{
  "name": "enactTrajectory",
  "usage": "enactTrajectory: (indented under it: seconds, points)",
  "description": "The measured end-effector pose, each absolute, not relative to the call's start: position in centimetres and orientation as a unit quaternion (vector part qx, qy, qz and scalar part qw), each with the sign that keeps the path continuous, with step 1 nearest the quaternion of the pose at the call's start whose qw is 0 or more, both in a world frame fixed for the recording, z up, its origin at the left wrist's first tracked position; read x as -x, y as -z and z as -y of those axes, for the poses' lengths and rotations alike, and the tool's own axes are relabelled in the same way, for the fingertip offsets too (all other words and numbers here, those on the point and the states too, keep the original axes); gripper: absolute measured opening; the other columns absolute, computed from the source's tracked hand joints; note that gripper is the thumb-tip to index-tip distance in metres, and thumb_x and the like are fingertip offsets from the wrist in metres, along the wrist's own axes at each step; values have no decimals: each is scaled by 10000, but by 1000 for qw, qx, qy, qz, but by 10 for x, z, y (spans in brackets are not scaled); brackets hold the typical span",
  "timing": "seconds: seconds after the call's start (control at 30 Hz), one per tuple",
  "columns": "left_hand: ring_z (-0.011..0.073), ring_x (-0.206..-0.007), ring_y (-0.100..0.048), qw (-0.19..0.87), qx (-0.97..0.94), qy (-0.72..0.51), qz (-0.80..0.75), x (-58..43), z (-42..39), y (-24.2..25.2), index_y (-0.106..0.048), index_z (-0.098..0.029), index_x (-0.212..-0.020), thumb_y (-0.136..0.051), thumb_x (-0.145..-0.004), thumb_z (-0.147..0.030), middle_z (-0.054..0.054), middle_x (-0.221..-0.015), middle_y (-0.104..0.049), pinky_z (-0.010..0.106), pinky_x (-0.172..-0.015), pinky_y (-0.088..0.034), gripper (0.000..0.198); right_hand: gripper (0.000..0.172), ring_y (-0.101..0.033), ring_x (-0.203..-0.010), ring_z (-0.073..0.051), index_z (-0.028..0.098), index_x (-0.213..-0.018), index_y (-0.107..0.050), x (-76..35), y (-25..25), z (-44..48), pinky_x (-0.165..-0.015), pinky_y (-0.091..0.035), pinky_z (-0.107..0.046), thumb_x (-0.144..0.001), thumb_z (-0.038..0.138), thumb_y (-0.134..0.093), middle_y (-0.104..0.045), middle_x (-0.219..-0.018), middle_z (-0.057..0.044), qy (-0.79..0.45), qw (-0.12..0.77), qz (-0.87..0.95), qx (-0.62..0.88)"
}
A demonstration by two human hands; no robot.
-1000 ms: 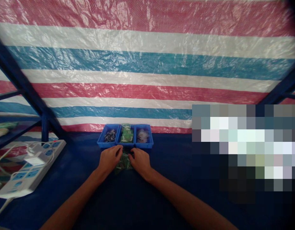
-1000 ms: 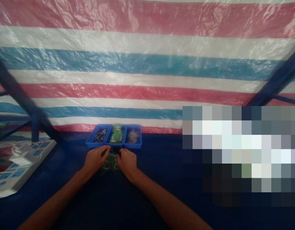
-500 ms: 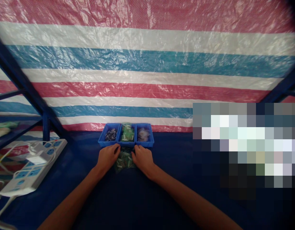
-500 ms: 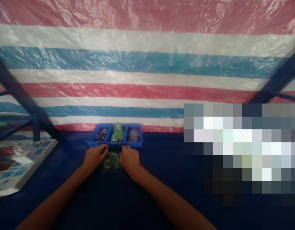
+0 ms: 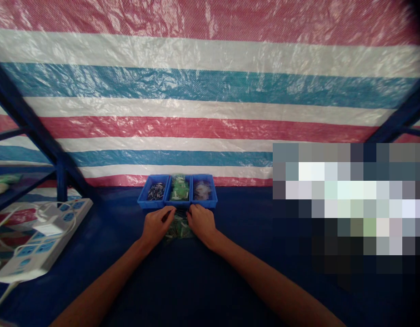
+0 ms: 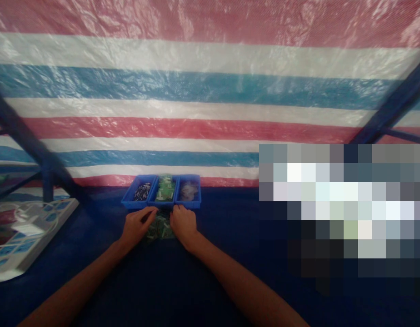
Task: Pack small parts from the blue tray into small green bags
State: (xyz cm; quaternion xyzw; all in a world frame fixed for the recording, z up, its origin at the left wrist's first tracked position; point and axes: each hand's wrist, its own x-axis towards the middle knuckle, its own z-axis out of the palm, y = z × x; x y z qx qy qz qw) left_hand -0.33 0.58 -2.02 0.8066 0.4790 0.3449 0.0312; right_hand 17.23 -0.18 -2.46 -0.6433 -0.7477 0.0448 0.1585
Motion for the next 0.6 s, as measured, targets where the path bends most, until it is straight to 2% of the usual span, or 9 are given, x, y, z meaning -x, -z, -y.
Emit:
enactTrajectory:
  seconds: [0.2, 0.4, 0.6]
  points:
    - [131, -622, -645, 30, -798, -366, -477, 3, -6, 20, -676, -184, -904, -500, -867, -292, 8, -784, -719, 214, -616, -466, 210, 163, -641, -809, -180, 183, -945, -577, -171, 31, -2, -651, -442, -254, -924, 270, -442, -656, -939, -63, -30, 155, 752, 640]
    - [129, -603, -640, 20, -787, -389, -479, 2, -4, 16, -678, -183, -886, -516, -861, -296, 6, -770, -719, 216, -621, -482, 199, 169, -627, -751, -171, 183, -952, -554, -172, 34, -1, -577, -417, -243, -947, 260, -403, -641, -932, -51, -3, 194, 752, 630]
    - [159, -772, -663, 34, -776, -425, -466, 3, -5, 15, -678, -162, -880, -517, -865, -277, 38, -879, -717, 243, -749, -495, 198, 178, -607, -761, -152, 191, -934, -554, -169, 34, 2, -591, -404, -222, -954, 273, -397, -629, -910, -38, -35, 297, 765, 571]
